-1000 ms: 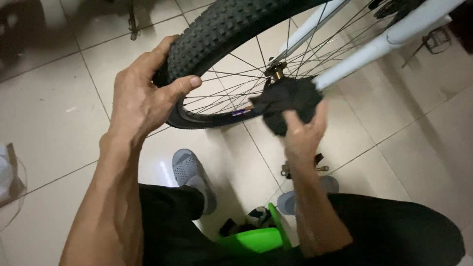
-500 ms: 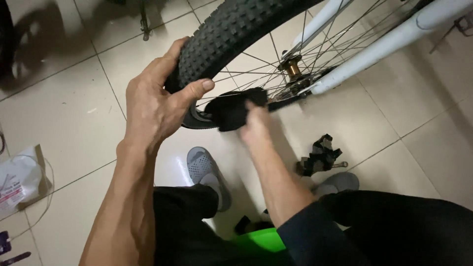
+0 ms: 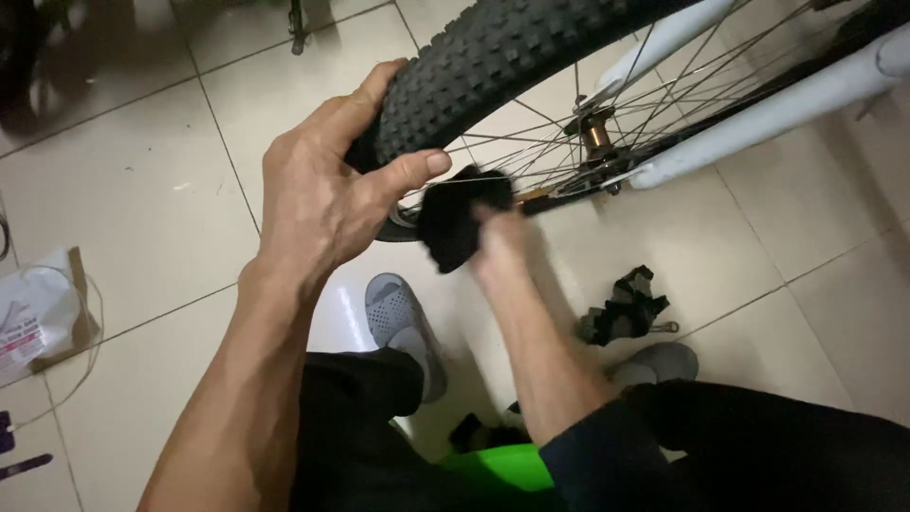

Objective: The person sits on a low stool and wipes the rim and spokes of a bicycle wheel with a black cloth. They hold the tire with one hand and scrub the metal parts with the other, rotating the wheel to clean different sections.

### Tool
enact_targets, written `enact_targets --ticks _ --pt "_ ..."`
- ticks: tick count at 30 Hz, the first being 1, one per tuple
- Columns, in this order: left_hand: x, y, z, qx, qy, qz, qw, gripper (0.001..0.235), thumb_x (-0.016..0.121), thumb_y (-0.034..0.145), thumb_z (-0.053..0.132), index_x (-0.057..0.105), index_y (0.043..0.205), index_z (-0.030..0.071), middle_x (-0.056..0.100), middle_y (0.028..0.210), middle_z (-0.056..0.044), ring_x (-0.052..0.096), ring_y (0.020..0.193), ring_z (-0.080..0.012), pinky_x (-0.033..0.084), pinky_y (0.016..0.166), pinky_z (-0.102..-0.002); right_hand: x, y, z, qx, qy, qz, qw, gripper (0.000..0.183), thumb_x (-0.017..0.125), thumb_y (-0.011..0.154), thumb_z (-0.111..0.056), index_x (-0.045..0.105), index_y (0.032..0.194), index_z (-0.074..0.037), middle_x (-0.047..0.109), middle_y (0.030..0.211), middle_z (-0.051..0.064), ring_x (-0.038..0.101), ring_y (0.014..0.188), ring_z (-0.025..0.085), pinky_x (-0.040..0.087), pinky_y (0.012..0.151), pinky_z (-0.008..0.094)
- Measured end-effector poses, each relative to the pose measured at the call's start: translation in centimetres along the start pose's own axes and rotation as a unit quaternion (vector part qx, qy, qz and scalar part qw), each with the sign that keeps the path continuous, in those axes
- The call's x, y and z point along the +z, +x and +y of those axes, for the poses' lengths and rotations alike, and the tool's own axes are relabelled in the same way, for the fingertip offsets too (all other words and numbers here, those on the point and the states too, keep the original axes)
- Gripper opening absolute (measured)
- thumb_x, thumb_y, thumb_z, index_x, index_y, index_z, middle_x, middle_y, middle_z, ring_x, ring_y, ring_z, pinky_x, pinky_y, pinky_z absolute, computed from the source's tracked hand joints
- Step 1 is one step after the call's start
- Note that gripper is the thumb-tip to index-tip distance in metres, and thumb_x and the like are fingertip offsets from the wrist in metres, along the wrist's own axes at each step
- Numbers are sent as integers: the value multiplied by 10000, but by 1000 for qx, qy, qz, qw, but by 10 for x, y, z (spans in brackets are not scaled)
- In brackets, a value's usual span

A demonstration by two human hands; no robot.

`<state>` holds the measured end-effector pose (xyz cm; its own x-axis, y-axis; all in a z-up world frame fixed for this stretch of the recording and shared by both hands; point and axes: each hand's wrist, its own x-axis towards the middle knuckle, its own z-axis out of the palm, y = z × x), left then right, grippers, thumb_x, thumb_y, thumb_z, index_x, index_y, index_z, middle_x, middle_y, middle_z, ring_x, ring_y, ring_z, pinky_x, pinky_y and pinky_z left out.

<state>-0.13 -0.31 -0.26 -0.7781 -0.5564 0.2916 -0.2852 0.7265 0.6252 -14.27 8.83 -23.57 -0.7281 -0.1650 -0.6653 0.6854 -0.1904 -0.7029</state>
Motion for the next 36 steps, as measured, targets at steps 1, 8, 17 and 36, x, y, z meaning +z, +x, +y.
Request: enact_targets --ticks 1,8,17,36 --pt "0 -1 1 -3 -2 0 1000 701 624 849 685 592 1400 253 557 802 5 511 736 -210 390 685 -330 -6 -8 2 1 -4 2 1000 379 687 742 59 714 1101 -59 759 1040 164 712 890 308 599 801 447" --pt "0 -2 -4 14 -24 4 1000 648 746 864 554 578 1416 258 649 942 -26 571 837 -227 417 720 -329 -49 -74 -6 -202 -281 -37 937 758 648 876 -321 301 1493 -50 356 1537 176 310 1417 304 211 1158 406" --pt "1 -1 0 2 -11 3 1000 651 683 852 626 558 1403 302 666 949 -6 583 824 -213 419 735 -333 18 -85 -18 -319 -196 -165 912 308 499 938 -217 594 1198 -84 646 1230 178 615 1086 346 461 960 467" --pt "0 -3 -2 18 -56 15 998 623 771 857 521 651 1369 186 545 847 -4 484 769 -172 366 683 -261 -23 17 34 -636 -415 -122 639 567 622 796 40 539 1357 42 541 1418 293 503 1349 463 373 1196 497"
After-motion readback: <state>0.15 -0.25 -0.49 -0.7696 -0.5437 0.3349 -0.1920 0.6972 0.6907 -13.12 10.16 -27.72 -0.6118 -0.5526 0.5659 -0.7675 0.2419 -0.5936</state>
